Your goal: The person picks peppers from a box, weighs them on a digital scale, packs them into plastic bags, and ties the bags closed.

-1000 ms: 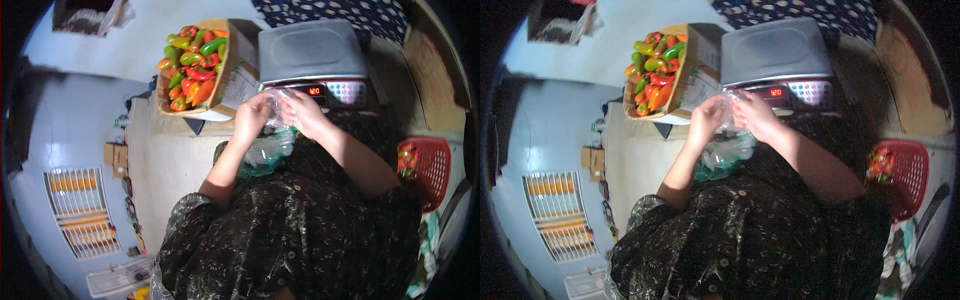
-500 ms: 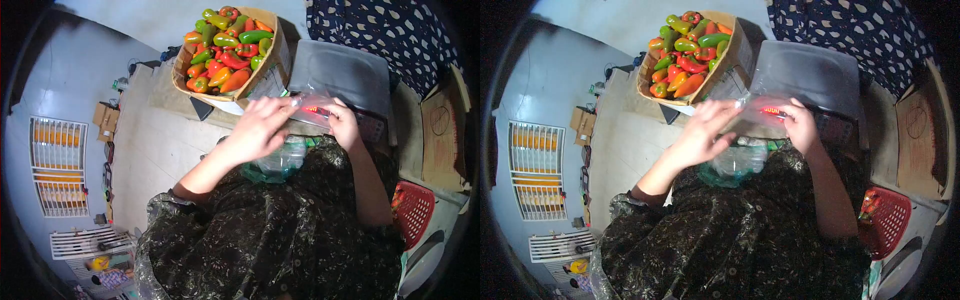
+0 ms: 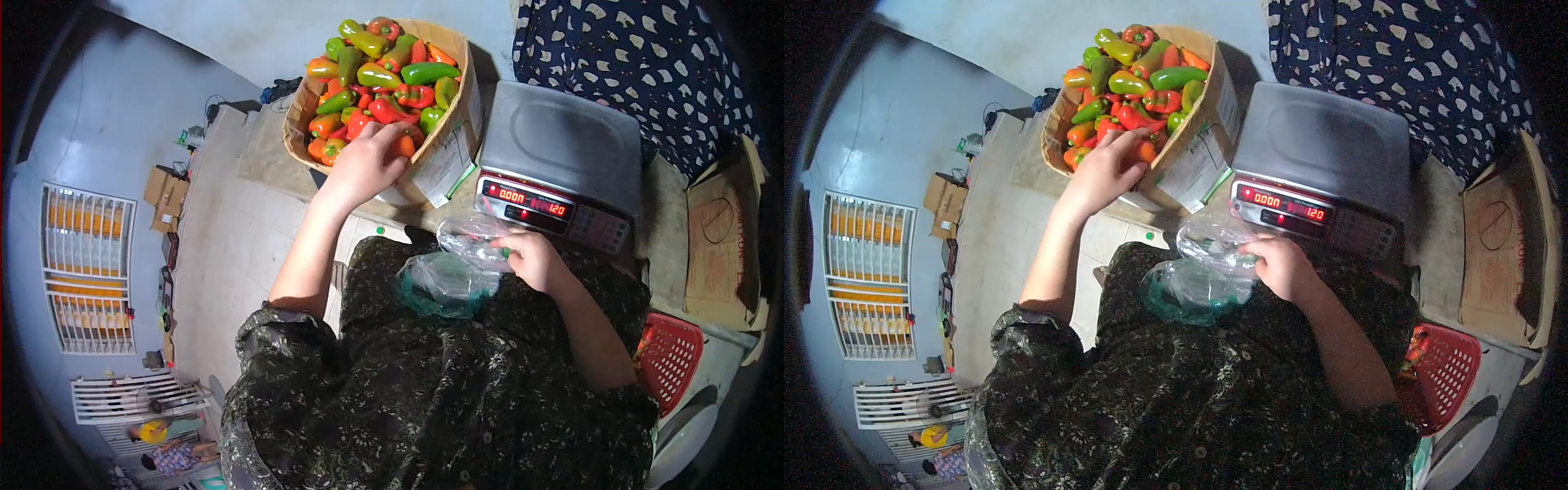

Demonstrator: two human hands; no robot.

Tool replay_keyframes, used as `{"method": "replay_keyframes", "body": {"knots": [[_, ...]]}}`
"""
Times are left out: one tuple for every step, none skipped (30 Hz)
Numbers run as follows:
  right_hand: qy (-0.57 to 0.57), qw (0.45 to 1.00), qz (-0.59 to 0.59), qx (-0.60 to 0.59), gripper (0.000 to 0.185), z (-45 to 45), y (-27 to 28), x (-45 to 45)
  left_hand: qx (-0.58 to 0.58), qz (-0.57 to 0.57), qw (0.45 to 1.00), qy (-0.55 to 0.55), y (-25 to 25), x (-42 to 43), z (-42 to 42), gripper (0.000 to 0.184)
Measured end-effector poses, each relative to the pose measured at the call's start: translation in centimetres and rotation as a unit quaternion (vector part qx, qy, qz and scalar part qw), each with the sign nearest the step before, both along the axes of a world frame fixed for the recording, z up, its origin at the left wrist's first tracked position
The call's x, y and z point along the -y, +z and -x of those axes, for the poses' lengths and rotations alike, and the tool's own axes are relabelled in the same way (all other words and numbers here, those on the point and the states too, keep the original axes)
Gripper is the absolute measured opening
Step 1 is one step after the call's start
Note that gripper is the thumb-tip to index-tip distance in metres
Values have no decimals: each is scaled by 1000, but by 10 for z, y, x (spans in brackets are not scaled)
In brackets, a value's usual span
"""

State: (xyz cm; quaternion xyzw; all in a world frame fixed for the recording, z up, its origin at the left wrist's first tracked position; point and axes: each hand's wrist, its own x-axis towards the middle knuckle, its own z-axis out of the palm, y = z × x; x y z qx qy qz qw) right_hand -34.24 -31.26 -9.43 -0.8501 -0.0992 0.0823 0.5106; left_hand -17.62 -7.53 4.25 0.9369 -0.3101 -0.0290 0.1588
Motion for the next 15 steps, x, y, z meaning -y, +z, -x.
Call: {"method": "replay_keyframes", "body": {"knots": [[1, 1000, -4, 7, 33, -1, -1, 0, -13, 4, 1000, -10, 4, -2, 0, 45], [0, 1000, -8, 14, 32, -2, -2, 1, -27, 7, 999, -21, 7, -3, -2, 42], [0, 999, -10, 32, 32, -2, -4, 1, -10, 42, 997, -67, 4, -6, -6, 44], [0, 999, -13, 49, 32, -3, -8, 0, -115, 108, 987, -31, 4, -9, -9, 46], [0, 998, -16, 65, 32, -3, -11, -1, -220, 171, 961, 7, 6, -12, -10, 49], [9, 999, -16, 44, 32, -4, -9, -1, -321, 230, 918, 46, 5, -12, -10, 51], [17, 999, -16, 25, 33, -6, -5, -1, -341, 293, 892, 44, 4, -11, -11, 51], [27, 999, -16, 5, 33, -8, -2, 0, -358, 355, 862, 41, 3, -10, -13, 51], [31, 999, -19, 7, 33, -9, -1, 0, -374, 416, 828, 39, 1, -9, -14, 51], [35, 999, -22, 8, 32, -10, 1, 0, -388, 476, 789, 36, 0, -8, -15, 51], [39, 999, -23, 11, 32, -10, 1, 1, -410, 494, 766, 28, 0, -3, -15, 50], [43, 999, -19, 19, 31, -10, 0, 0, -432, 512, 742, 19, -1, 5, -14, 50], [47, 998, -15, 27, 31, -8, -2, -2, -455, 527, 717, 10, -1, 14, -13, 50], [48, 998, -12, 33, 30, -3, 0, -4, -480, 541, 691, 0, 0, 25, -10, 50], [46, 998, -19, 31, 29, 0, 5, -7, -477, 536, 696, 20, -2, 37, -9, 45]]}}
